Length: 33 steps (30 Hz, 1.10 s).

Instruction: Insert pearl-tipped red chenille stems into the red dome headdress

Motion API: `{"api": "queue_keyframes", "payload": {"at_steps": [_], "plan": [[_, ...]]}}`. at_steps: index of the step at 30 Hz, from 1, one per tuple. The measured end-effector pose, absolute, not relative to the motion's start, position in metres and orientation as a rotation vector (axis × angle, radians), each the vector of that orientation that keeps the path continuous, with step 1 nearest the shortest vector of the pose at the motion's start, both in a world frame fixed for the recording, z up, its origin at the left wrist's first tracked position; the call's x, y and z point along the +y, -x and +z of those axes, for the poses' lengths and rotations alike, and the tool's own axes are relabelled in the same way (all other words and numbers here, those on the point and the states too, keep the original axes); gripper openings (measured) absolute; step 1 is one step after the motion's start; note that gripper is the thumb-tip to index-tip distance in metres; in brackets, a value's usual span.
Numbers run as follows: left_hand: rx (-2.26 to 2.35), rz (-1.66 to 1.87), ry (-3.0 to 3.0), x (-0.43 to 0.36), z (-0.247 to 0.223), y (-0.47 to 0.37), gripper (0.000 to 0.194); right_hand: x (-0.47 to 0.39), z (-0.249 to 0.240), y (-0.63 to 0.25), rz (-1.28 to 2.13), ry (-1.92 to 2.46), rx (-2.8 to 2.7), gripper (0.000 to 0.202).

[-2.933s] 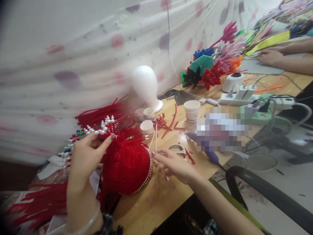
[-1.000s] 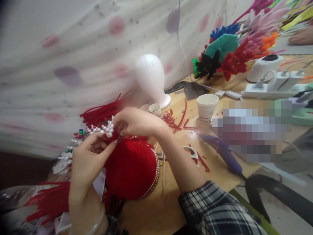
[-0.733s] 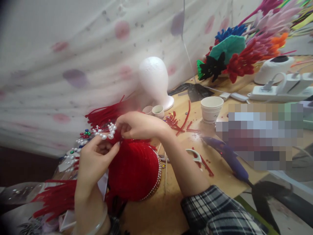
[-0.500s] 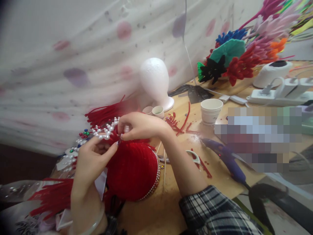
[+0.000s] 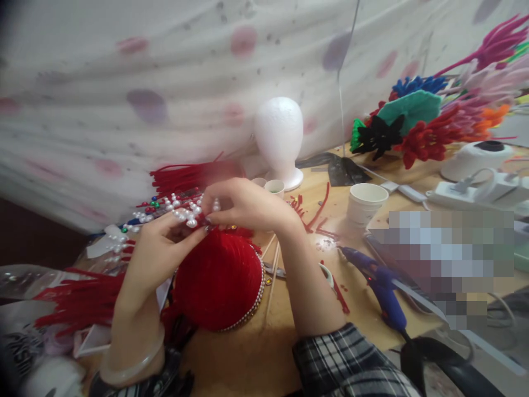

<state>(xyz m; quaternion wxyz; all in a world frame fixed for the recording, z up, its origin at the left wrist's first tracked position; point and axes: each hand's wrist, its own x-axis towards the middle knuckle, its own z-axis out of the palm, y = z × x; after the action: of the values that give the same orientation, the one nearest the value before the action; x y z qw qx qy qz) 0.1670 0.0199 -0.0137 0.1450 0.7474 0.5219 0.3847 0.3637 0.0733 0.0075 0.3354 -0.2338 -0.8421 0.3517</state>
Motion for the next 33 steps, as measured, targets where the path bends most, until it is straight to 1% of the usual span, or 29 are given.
{"api": "queue_keyframes", "payload": {"at_steps": [4,7,10,13,17,20,24,27,33], "plan": [[1.588,1.128,-2.206,0.021,-0.011,-0.168,0.015,0.064,0.01,-0.372,0.775,0.791,-2.162,0.009],[1.655,1.121,-2.255,0.021,-0.008,-0.168,0.019,0.043,0.019,-0.384,0.653,0.943,-2.027,0.011],[1.674,1.096,-2.293,0.02,-0.005,-0.169,0.019,0.014,0.028,-0.4,0.576,1.05,-1.875,0.018],[1.689,1.076,-2.334,0.018,-0.002,-0.169,0.019,-0.012,0.023,-0.415,0.446,1.187,-1.799,0.024],[1.676,1.078,-2.345,0.016,-0.001,-0.17,0.016,-0.036,-0.016,-0.421,0.308,1.432,-1.827,0.026],[1.641,1.089,-2.35,0.015,0.0,-0.169,0.012,-0.052,-0.063,-0.409,0.369,1.582,-1.973,0.018],[1.682,1.095,-2.35,0.014,-0.001,-0.167,0.014,-0.069,-0.115,-0.384,0.566,1.523,-2.259,0.031],[1.704,1.067,-2.363,0.013,-0.002,-0.166,0.016,-0.075,-0.13,-0.375,0.55,1.519,-2.273,0.025],[1.706,1.032,-2.362,0.012,-0.002,-0.166,0.016,-0.084,-0.129,-0.381,0.506,1.42,-2.135,0.022]]}}
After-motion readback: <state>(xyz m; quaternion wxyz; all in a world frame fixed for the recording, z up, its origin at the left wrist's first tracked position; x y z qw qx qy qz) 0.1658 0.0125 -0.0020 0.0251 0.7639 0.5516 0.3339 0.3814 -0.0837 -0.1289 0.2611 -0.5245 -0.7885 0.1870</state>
